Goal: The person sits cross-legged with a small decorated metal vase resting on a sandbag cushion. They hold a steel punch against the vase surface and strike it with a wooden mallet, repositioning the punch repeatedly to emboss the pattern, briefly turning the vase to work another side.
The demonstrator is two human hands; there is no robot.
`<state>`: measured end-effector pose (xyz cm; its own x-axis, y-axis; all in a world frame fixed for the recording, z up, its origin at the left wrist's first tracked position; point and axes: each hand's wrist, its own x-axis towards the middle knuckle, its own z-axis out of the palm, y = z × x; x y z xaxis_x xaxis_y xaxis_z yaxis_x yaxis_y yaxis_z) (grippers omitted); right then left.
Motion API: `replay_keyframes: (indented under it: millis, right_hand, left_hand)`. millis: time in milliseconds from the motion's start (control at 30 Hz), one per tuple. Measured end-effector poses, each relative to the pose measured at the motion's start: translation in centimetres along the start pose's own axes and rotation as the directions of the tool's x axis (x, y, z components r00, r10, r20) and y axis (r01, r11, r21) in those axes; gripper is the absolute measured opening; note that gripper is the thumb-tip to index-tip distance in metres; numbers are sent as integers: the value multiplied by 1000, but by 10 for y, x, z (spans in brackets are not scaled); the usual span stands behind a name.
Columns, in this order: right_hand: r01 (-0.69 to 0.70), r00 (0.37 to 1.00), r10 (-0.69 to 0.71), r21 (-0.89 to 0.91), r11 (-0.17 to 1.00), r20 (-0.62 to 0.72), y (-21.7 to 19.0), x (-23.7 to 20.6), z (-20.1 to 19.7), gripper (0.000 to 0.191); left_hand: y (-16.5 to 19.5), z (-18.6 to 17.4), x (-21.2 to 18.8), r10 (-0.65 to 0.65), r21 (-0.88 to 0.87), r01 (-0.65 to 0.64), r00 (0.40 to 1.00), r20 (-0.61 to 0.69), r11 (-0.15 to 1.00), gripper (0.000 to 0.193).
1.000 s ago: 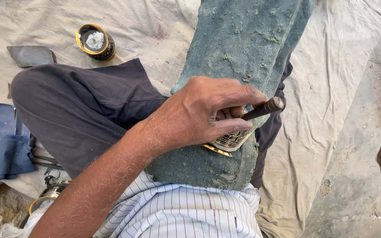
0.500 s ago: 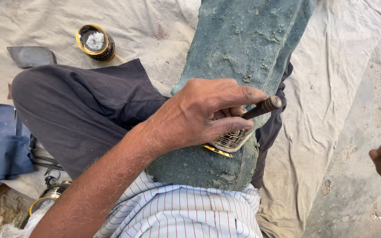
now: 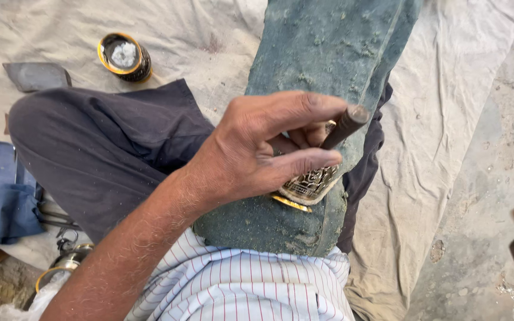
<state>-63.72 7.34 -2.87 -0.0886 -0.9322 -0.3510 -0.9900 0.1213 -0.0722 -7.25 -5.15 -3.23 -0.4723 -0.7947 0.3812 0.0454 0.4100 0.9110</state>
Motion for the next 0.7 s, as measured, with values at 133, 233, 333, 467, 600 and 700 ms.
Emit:
replay_keyframes:
  millis: [133, 233, 333, 467, 600, 700]
  right_hand:
    - [36, 997, -33, 48, 998, -66, -22, 3, -8, 19]
    - [31, 998, -29, 31, 999, -59, -32, 3, -14, 19]
    - [17, 1000, -16, -74, 997, 7, -30, 2, -14, 28]
    - [89, 996, -90, -37, 995, -23, -13, 0, -4, 23]
    - [74, 997, -75, -48, 996, -4, 5, -2, 5, 18]
    - [66, 998, -66, -47, 997, 4, 13, -2, 9, 16]
  left_hand:
    - [-2, 3, -1, -9, 25, 9, 1000, -8, 1000, 43]
    - [-7, 6, -2, 5, 61, -7, 1000, 24, 998, 44]
    - [-11, 9, -3, -78, 48, 77, 997, 17, 996, 46]
    - [-12, 13, -3, -96, 78, 95, 995, 5, 992, 45]
    - [-12, 14, -3, -21, 130, 17, 999, 27, 991, 47]
    - [-11, 13, -3, -20, 138, 14, 999, 41, 990, 49]
